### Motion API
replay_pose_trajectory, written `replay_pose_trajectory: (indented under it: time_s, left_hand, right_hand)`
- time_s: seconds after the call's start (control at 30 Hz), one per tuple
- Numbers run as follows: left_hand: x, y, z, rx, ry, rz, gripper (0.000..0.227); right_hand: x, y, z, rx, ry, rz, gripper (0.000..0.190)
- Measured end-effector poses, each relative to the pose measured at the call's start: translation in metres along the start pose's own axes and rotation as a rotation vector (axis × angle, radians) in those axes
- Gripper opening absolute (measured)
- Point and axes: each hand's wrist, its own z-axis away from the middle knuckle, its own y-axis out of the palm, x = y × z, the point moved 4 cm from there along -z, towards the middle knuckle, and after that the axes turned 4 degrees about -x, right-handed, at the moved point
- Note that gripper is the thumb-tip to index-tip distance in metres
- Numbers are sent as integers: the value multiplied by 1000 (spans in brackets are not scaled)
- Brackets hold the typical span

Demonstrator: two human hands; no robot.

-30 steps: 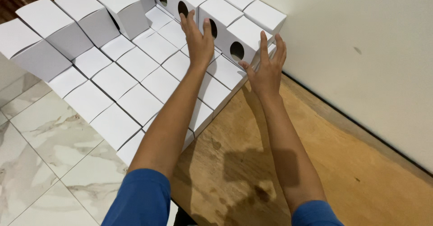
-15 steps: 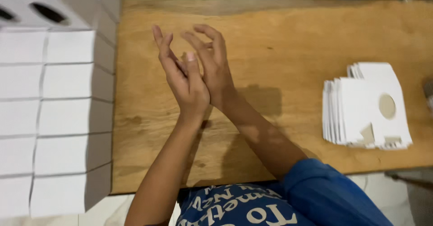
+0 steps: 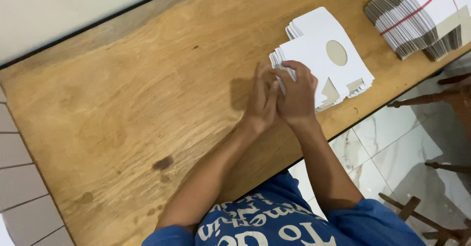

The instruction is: The person assembles white cardboard boxes by folding the flat pieces along pre-cut lines and tucking the flaps into slots to form a cube shape. They repeat this process for multiple boxes and place the finished ones in a stack on the table.

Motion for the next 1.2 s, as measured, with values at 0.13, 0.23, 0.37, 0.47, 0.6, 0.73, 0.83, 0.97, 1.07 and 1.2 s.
replay_pose_trajectory:
  time_s: [0.13, 0.23, 0.37, 0.47, 0.6, 0.73, 0.83, 0.97, 1.07, 1.2]
  left_hand:
    - [19, 34, 11, 72, 152, -93, 44]
    - [30, 50, 17, 174, 172, -268, 45]
    - [42, 53, 21, 186, 300, -501, 49]
    - [39, 50, 21, 199, 269, -497, 53]
    - [29, 43, 20, 233, 204, -445, 54]
    - [28, 37, 17, 189, 225, -401, 53]
    - [20, 27, 16, 225, 149, -224, 54]
    - [3, 6, 13, 360, 273, -218, 105]
    - [-5, -9, 7, 370, 460, -334, 126]
    - [-39, -41, -18, 128, 636, -485, 88]
  right_hand:
    - [-39, -19, 6, 165, 192, 154, 41]
    - [-43, -32, 2, 408, 407, 145, 51]
    - [-36, -41, -1, 438, 269, 159, 52]
    - [-29, -46, -9, 499, 213, 207, 52]
    - [-38, -39, -7, 636, 168, 277, 54]
    - [-19, -61, -20, 681, 239, 179, 53]
    - [-16, -75, -25, 645, 295, 115, 47]
    - [2, -116, -50, 447, 252, -58, 44]
    - [14, -145, -67, 282, 27, -347, 54]
    - [60, -168, -106, 324, -19, -759, 53]
